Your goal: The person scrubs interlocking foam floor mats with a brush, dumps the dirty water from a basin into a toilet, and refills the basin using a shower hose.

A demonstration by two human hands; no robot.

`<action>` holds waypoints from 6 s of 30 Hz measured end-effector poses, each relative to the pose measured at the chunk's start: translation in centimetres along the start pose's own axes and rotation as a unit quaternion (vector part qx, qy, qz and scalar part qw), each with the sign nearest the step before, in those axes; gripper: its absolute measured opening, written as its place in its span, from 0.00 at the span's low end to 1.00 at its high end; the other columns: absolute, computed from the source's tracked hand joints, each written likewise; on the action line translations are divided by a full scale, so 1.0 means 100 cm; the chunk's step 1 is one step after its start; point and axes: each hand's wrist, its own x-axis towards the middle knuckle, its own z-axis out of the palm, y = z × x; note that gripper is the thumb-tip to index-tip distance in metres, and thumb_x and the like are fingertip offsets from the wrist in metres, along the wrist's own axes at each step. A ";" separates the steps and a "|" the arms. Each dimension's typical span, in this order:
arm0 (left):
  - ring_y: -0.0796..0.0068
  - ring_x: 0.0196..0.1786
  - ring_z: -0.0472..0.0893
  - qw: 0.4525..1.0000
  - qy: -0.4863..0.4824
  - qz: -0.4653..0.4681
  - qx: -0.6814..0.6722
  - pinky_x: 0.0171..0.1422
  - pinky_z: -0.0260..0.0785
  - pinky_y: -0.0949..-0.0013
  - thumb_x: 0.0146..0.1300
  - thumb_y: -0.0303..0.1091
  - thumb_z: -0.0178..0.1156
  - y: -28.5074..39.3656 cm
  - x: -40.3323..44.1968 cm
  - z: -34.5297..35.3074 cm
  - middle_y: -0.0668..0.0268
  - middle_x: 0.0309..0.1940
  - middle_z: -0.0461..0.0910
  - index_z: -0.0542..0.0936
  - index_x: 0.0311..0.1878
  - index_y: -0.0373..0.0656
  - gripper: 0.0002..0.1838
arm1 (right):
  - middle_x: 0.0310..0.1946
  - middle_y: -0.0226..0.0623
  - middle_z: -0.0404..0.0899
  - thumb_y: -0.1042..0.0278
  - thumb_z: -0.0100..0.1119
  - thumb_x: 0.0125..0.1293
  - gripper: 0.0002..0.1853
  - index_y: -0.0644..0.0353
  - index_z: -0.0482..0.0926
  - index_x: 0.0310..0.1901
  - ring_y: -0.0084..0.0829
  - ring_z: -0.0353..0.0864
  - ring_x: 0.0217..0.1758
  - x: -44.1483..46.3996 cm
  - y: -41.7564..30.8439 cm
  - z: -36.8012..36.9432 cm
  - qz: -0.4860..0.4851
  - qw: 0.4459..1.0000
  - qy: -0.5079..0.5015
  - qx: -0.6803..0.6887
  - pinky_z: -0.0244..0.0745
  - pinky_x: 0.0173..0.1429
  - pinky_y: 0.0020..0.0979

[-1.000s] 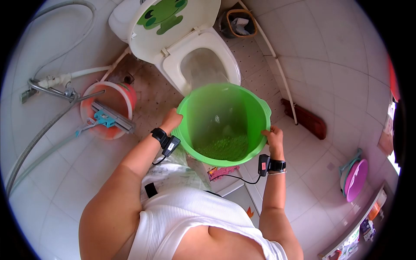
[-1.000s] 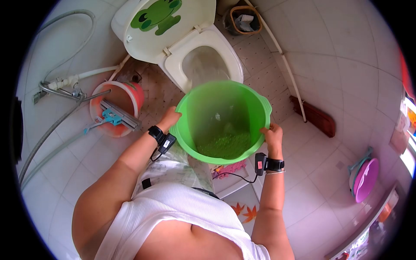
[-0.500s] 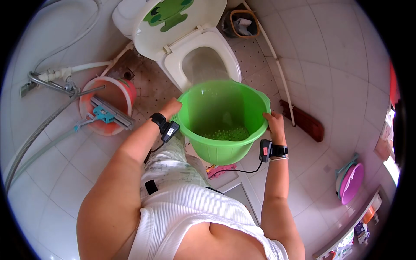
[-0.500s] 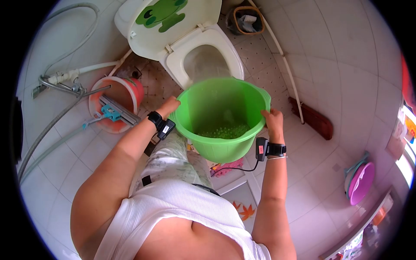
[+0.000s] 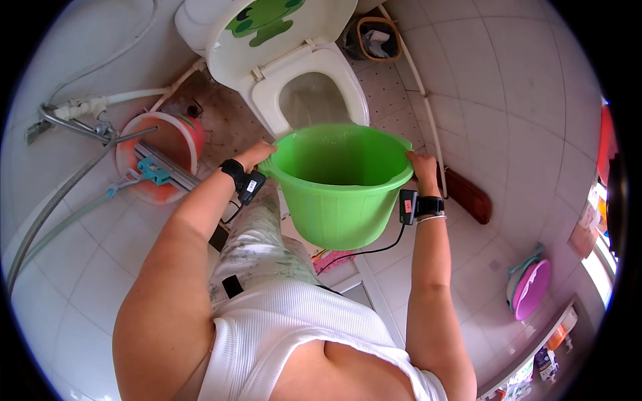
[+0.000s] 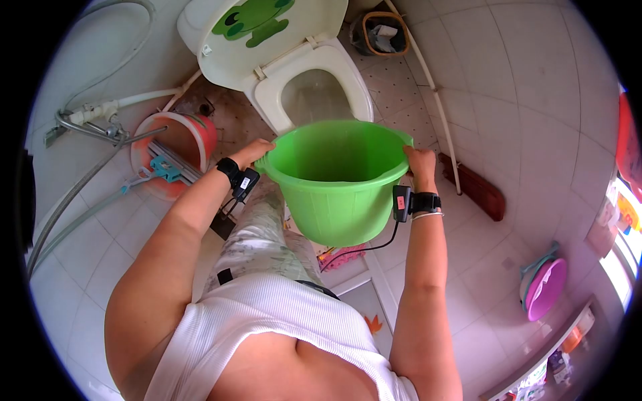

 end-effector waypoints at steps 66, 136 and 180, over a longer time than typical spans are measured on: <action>0.51 0.69 0.52 0.967 0.067 0.157 0.187 0.68 0.50 0.63 0.63 0.34 0.46 -0.079 -0.030 0.092 0.47 0.68 0.48 0.43 0.69 0.40 0.34 | 0.19 0.34 0.75 0.74 0.55 0.56 0.25 0.69 0.65 0.57 0.19 0.70 0.16 -0.102 -0.016 -0.051 -0.191 0.981 -0.015 0.029 0.61 0.17 0.23; 0.74 0.26 0.75 0.793 0.172 0.267 -0.520 0.31 0.73 0.68 0.54 0.28 0.54 -0.253 -0.344 -0.038 0.68 0.24 0.70 0.71 0.32 0.43 0.03 | 0.33 0.34 0.78 0.73 0.56 0.57 0.16 0.65 0.75 0.48 0.23 0.77 0.34 -0.309 -0.150 0.040 -0.575 0.772 -0.254 -0.096 0.72 0.39 0.23; 0.71 0.32 0.78 0.670 0.387 0.303 -0.556 0.33 0.72 0.68 0.52 0.26 0.56 -0.328 -0.424 0.015 0.64 0.33 0.76 0.72 0.43 0.34 0.14 | 0.26 0.40 0.78 0.75 0.57 0.52 0.12 0.59 0.80 0.41 0.35 0.77 0.30 -0.389 -0.353 0.384 -0.701 0.641 -0.288 -0.122 0.73 0.35 0.32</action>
